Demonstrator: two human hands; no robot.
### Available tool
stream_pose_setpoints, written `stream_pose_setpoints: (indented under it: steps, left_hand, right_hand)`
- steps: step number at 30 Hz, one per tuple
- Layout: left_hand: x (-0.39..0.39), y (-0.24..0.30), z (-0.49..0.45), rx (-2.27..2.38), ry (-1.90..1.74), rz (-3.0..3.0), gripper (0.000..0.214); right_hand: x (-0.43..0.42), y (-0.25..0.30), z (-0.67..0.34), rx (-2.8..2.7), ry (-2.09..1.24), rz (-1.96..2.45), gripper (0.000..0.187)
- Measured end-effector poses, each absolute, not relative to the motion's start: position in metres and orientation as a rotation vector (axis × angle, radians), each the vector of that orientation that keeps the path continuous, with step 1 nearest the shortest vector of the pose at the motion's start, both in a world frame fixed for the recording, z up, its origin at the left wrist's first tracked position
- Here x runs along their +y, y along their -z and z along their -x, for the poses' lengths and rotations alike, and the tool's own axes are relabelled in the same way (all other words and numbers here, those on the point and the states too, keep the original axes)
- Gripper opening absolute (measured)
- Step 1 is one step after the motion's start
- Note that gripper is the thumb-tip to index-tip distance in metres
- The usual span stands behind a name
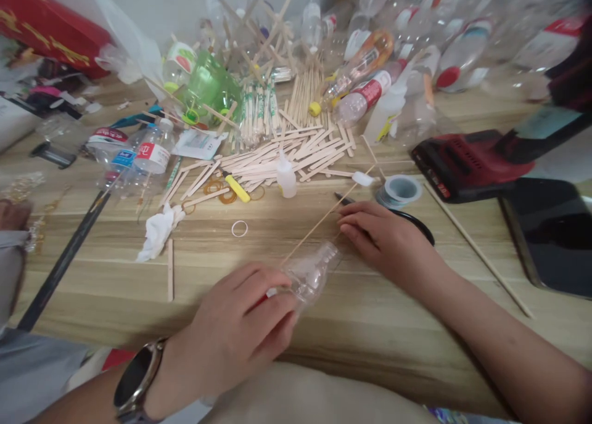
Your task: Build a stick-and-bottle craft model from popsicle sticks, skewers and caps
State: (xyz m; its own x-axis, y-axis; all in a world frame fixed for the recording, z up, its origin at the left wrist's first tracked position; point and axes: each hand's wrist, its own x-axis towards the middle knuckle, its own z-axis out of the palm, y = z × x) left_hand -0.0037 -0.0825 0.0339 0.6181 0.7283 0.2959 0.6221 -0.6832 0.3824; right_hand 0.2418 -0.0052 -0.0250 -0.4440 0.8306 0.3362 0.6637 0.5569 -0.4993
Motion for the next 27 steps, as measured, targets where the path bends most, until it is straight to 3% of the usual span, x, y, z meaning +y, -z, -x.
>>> stream_pose_setpoints:
  steps: [5, 11, 21, 27]
  left_hand:
    - [-0.053, -0.045, 0.005, 1.129, -0.670, -2.481, 0.010]
    - [0.008, -0.020, -0.013, 1.316, -0.537, -2.164, 0.013]
    - [0.033, 0.000, -0.038, 1.161, -0.388, -2.163, 0.034]
    - [0.042, -0.001, -0.041, 1.009, -0.257, -1.965, 0.037]
  right_hand:
    - [-0.007, 0.021, -0.243, -2.018, -0.693, 1.372, 0.017]
    - [-0.006, 0.019, -0.244, -1.586, -1.195, 1.438, 0.013]
    - [-0.004, 0.018, -0.239, -1.373, -1.479, 1.399, 0.022]
    - [-0.005, 0.024, -0.228, -1.422, -1.550, 1.423, 0.017]
